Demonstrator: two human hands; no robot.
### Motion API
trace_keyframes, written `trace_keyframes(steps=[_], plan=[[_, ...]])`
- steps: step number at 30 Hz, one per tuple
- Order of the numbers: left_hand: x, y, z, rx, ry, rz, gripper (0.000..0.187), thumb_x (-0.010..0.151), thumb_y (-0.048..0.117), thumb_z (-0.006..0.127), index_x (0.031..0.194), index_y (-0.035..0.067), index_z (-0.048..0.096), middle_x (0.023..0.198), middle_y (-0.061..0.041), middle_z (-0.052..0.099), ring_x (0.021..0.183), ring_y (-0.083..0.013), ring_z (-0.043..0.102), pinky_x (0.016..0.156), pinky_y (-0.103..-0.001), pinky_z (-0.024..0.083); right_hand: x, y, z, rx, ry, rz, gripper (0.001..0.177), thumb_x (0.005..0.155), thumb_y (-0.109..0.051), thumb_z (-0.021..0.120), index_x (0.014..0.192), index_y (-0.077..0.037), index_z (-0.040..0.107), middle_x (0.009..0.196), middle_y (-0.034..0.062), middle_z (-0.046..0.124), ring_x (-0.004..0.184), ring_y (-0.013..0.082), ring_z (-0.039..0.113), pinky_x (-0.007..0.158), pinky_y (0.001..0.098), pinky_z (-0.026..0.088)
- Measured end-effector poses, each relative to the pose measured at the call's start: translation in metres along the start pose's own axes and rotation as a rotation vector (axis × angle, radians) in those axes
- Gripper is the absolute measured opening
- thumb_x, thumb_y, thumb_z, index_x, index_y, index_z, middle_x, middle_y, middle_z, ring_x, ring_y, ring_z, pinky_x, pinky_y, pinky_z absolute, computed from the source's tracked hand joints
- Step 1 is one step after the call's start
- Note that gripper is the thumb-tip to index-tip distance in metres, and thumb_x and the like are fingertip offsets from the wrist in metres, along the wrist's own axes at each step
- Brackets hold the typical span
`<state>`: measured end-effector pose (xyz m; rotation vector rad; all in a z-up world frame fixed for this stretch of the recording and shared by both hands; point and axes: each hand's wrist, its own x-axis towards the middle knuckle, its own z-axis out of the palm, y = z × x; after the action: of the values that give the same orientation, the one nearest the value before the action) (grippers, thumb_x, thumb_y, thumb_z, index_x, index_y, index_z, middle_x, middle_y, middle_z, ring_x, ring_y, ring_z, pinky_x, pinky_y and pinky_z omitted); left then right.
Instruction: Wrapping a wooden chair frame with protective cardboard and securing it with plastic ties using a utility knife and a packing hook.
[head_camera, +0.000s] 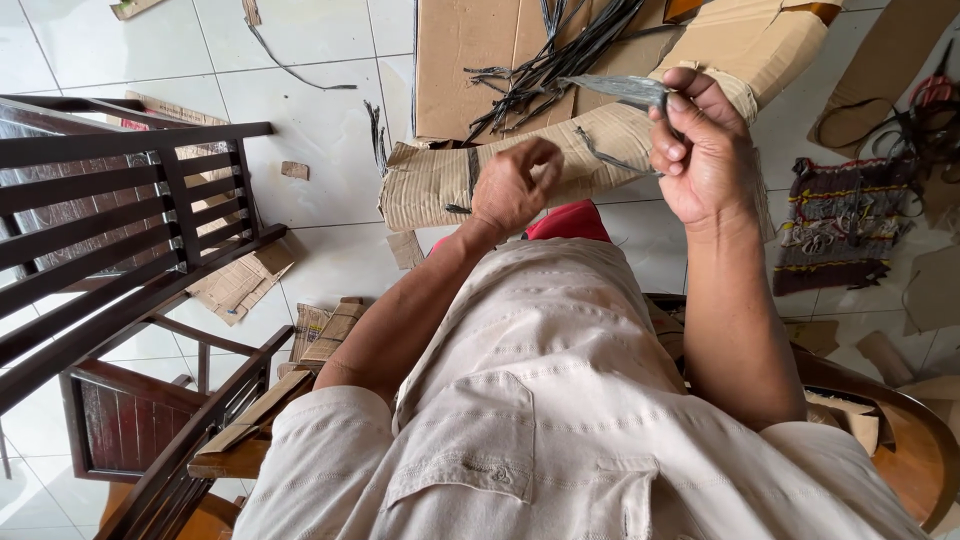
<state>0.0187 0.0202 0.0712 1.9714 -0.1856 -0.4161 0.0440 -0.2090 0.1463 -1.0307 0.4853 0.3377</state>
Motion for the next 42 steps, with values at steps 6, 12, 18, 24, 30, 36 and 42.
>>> trace_keyframes(steps=[6, 12, 18, 24, 30, 36, 42], plan=[[0.026, 0.049, -0.009, -0.646, 0.042, -0.414, 0.107, 0.079, 0.074, 0.042, 0.162, 0.011, 0.017, 0.109, -0.025, 0.079, 0.105, -0.0302, 0.075, 0.096, -0.039, 0.059, -0.013, 0.022, 0.015, -0.365, -0.012, -0.061, 0.017, 0.1, -0.006, 0.062, 0.115, -0.013, 0.06, 0.091, 0.0069, 0.065, 0.057, 0.0023, 0.044, 0.042, 0.0155, 0.031], [0.061, 0.02, 0.02, -0.964, 0.062, -0.664, 0.071, 0.088, 0.007, 0.07, 0.15, -0.004, 0.038, 0.102, -0.022, 0.072, 0.086, -0.027, 0.071, 0.077, -0.041, 0.063, -0.038, 0.042, 0.035, -0.874, 0.005, -0.082, 0.033, 0.102, -0.014, 0.061, 0.131, -0.004, 0.053, 0.098, 0.0102, 0.066, 0.082, 0.018, 0.062, 0.066, 0.0276, 0.051], [0.081, -0.01, 0.017, -0.753, 0.13, -0.723, 0.031, 0.104, 0.005, 0.052, 0.135, -0.001, 0.051, 0.09, -0.018, 0.074, 0.062, -0.0219, 0.07, 0.054, -0.033, 0.064, -0.079, 0.07, 0.022, -1.032, 0.037, -0.076, 0.048, 0.106, -0.024, 0.049, 0.149, -0.004, 0.048, 0.096, 0.0055, 0.071, 0.074, 0.017, 0.061, 0.069, 0.0331, 0.05], [0.092, -0.051, 0.024, -0.017, 0.032, -0.642, 0.062, 0.098, 0.008, 0.04, 0.158, 0.003, 0.028, 0.095, -0.01, 0.081, 0.085, -0.0258, 0.076, 0.069, -0.045, 0.059, -0.113, 0.089, 0.006, -0.972, 0.032, 0.235, 0.047, 0.104, -0.029, 0.048, 0.146, -0.011, 0.056, 0.085, 0.0031, 0.066, 0.086, 0.0163, 0.062, 0.079, 0.0309, 0.047], [0.095, -0.158, 0.123, 0.395, -0.297, -0.596, 0.052, 0.096, 0.049, 0.05, 0.139, 0.021, 0.048, 0.145, -0.009, 0.052, 0.128, -0.0394, 0.06, 0.109, -0.062, 0.045, -0.12, 0.097, -0.019, -0.949, 0.083, 0.272, 0.03, 0.107, -0.024, 0.058, 0.132, -0.014, 0.069, 0.098, 0.0112, 0.078, 0.083, 0.0178, 0.067, 0.085, 0.0431, 0.056], [0.105, -0.204, 0.149, 0.325, -0.642, -0.483, 0.072, 0.103, 0.064, 0.021, 0.137, 0.014, 0.06, 0.147, -0.014, 0.058, 0.14, -0.0363, 0.051, 0.12, -0.06, 0.036, -0.107, 0.072, -0.037, -0.723, -0.065, 0.248, 0.031, 0.11, -0.026, 0.051, 0.124, -0.005, 0.071, 0.111, 0.0185, 0.076, 0.108, 0.0231, 0.067, 0.099, 0.0474, 0.052], [0.121, -0.089, 0.095, 0.31, -0.735, -0.632, 0.093, 0.098, 0.079, 0.011, 0.156, 0.012, 0.041, 0.163, -0.016, 0.038, 0.153, -0.034, 0.033, 0.129, -0.052, 0.017, -0.1, 0.077, -0.066, -0.552, -0.032, 0.194, 0.045, 0.115, -0.029, 0.037, 0.119, 0.0, 0.071, 0.108, 0.0172, 0.075, 0.105, 0.0228, 0.065, 0.102, 0.0503, 0.05]])
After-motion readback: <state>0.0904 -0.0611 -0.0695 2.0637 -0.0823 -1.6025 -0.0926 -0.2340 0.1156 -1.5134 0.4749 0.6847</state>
